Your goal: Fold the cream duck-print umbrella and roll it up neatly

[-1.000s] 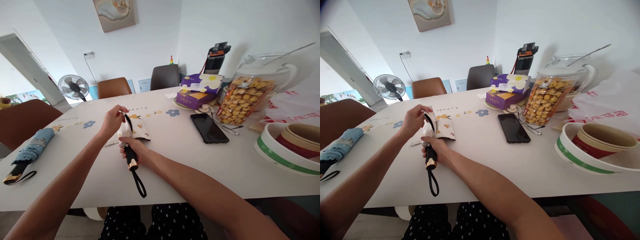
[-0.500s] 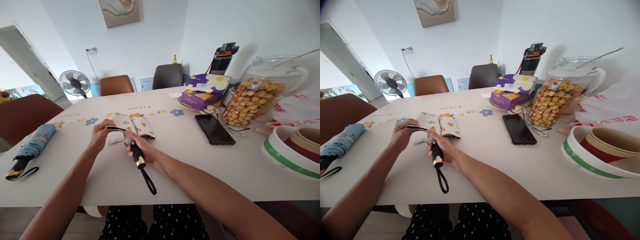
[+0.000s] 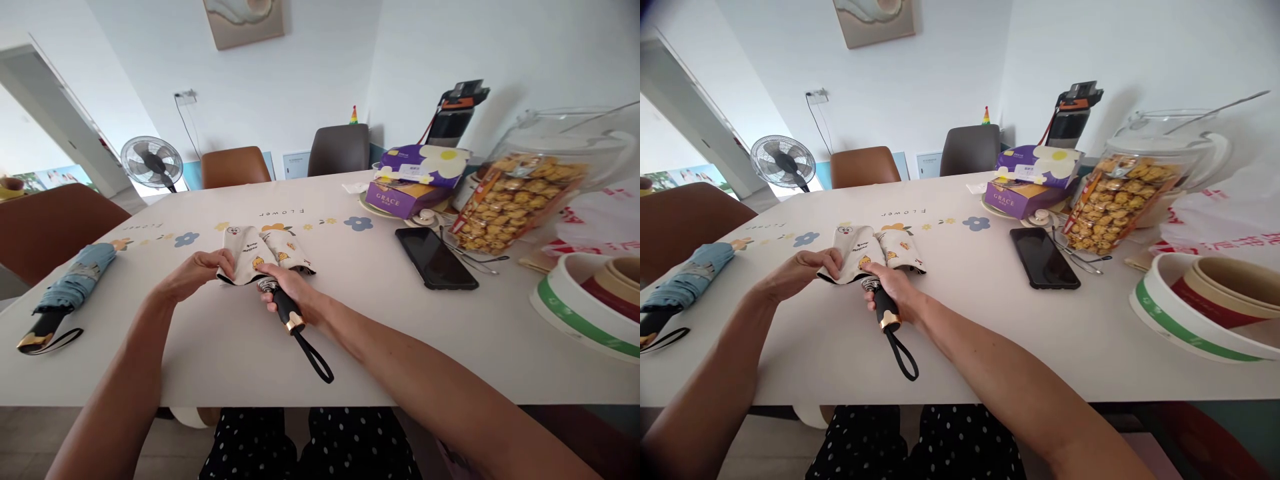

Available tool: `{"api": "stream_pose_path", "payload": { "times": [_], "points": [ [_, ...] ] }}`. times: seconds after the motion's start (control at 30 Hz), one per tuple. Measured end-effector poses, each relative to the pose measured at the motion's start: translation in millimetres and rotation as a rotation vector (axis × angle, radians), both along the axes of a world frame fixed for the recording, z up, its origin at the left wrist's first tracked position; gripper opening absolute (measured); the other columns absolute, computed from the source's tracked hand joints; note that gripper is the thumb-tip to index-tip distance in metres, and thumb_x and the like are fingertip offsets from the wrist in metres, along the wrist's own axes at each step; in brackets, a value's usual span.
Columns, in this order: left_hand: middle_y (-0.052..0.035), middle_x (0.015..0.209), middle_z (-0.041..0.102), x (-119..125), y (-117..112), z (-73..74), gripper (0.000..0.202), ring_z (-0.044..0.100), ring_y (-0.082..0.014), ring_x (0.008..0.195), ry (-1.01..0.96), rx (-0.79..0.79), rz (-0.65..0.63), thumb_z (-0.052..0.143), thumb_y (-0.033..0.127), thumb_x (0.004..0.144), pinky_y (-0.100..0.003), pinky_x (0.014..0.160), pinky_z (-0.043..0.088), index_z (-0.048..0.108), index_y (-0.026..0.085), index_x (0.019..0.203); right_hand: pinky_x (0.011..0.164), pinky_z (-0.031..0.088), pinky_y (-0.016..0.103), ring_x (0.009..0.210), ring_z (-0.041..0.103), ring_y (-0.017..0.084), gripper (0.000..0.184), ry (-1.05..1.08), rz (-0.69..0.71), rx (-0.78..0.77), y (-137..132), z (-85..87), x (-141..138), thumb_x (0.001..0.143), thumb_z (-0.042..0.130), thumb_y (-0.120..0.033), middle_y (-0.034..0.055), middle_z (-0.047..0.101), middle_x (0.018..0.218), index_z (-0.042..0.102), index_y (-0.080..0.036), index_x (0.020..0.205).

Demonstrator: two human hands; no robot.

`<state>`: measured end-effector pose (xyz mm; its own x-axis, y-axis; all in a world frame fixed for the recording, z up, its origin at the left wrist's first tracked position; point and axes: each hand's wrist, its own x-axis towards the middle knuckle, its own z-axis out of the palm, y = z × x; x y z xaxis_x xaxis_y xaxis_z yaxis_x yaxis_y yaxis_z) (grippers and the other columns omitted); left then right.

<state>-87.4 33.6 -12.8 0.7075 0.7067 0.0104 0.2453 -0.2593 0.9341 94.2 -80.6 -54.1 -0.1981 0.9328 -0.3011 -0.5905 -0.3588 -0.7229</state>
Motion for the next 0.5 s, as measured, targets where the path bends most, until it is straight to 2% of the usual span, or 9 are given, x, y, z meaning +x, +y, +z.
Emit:
{"api": "stream_pose_path", "payload": {
  "times": [0.07, 0.13, 0.2, 0.27, 0.33, 0.37, 0.4, 0.5],
  "points": [
    [-0.0060, 0.072, 0.061, -1.4, 0.4, -0.3, 0.010, 0.055, -0.0199, 0.069, 0.069, 0.004, 0.002, 0.067, 0.013, 0.053, -0.028, 0.061, 0.047, 0.068, 0.023, 0.055, 0.032, 0.035, 0.018, 0.044, 0.044, 0.007, 0.029, -0.023, 0.000, 0.011, -2.2, 0.6, -0.8, 0.067, 0.069, -0.036, -0.0033, 0.045, 0.061, 0.047, -0.019, 0.075],
    [-0.0050, 0.069, 0.063, -3.1, 3.4, -2.6, 0.016, 0.057, -0.0203, 0.067, 0.100, 0.024, 0.082, 0.062, 0.010, 0.052, -0.028, 0.059, 0.048, 0.069, 0.023, 0.057, 0.033, 0.036, 0.018, 0.044, 0.044, 0.007, 0.027, -0.041, -0.005, 0.009, -4.9, 2.7, -2.1, 0.066, 0.070, -0.032, -0.0038, 0.043, 0.060, 0.047, -0.018, 0.072],
    [-0.0031, 0.062, 0.062, -3.3, 6.6, -5.8, 0.018, 0.055, -0.0165, 0.057, 0.089, 0.108, 0.286, 0.055, 0.009, 0.053, -0.026, 0.054, 0.047, 0.068, 0.022, 0.056, 0.033, 0.037, 0.019, 0.044, 0.044, 0.007, 0.026, -0.056, -0.005, 0.016, -6.9, 5.1, -4.0, 0.065, 0.070, -0.029, -0.0036, 0.044, 0.061, 0.048, -0.018, 0.073],
    [-0.0009, 0.057, 0.059, 1.1, 5.6, -8.0, 0.020, 0.051, -0.0129, 0.051, 0.010, 0.284, 0.551, 0.049, 0.010, 0.057, -0.024, 0.052, 0.045, 0.066, 0.021, 0.055, 0.032, 0.037, 0.019, 0.044, 0.044, 0.007, 0.024, -0.076, -0.002, 0.029, -7.8, 7.0, -6.6, 0.064, 0.069, -0.026, -0.0031, 0.046, 0.063, 0.050, -0.017, 0.075],
    [-0.0003, 0.064, 0.061, 12.7, -1.6, -9.1, 0.024, 0.056, -0.0136, 0.060, -0.113, 0.480, 0.684, 0.046, 0.011, 0.063, -0.025, 0.062, 0.047, 0.067, 0.022, 0.062, 0.031, 0.037, 0.020, 0.043, 0.044, 0.007, 0.023, -0.118, -0.014, 0.037, -7.8, 8.3, -9.4, 0.064, 0.068, -0.025, -0.0026, 0.048, 0.063, 0.051, -0.018, 0.079],
    [-0.0003, 0.073, 0.064, 21.0, -6.8, -9.5, 0.025, 0.059, -0.0149, 0.072, -0.171, 0.553, 0.673, 0.045, 0.011, 0.067, -0.026, 0.072, 0.047, 0.068, 0.023, 0.068, 0.031, 0.037, 0.021, 0.042, 0.044, 0.008, 0.023, -0.147, -0.021, 0.037, -7.8, 9.0, -10.7, 0.064, 0.067, -0.024, -0.0023, 0.049, 0.063, 0.051, -0.018, 0.080],
    [-0.0005, 0.086, 0.066, 30.3, -12.2, -10.3, 0.026, 0.060, -0.0165, 0.087, -0.198, 0.585, 0.599, 0.046, 0.014, 0.071, -0.028, 0.083, 0.045, 0.069, 0.024, 0.078, 0.030, 0.037, 0.021, 0.042, 0.044, 0.008, 0.022, -0.174, -0.027, 0.042, -8.1, 9.6, -11.8, 0.065, 0.065, -0.024, -0.0020, 0.050, 0.063, 0.052, -0.018, 0.081],
    [-0.0023, 0.121, 0.058, 56.4, -20.9, -16.2, 0.025, 0.044, -0.0195, 0.121, -0.153, 0.494, 0.424, 0.051, 0.024, 0.078, -0.032, 0.105, 0.027, 0.066, 0.024, 0.098, 0.031, 0.038, 0.022, 0.041, 0.044, 0.009, 0.021, -0.206, -0.024, 0.066, -9.9, 11.4, -14.0, 0.066, 0.063, -0.022, -0.0024, 0.050, 0.060, 0.051, -0.018, 0.083]
  ]
}}
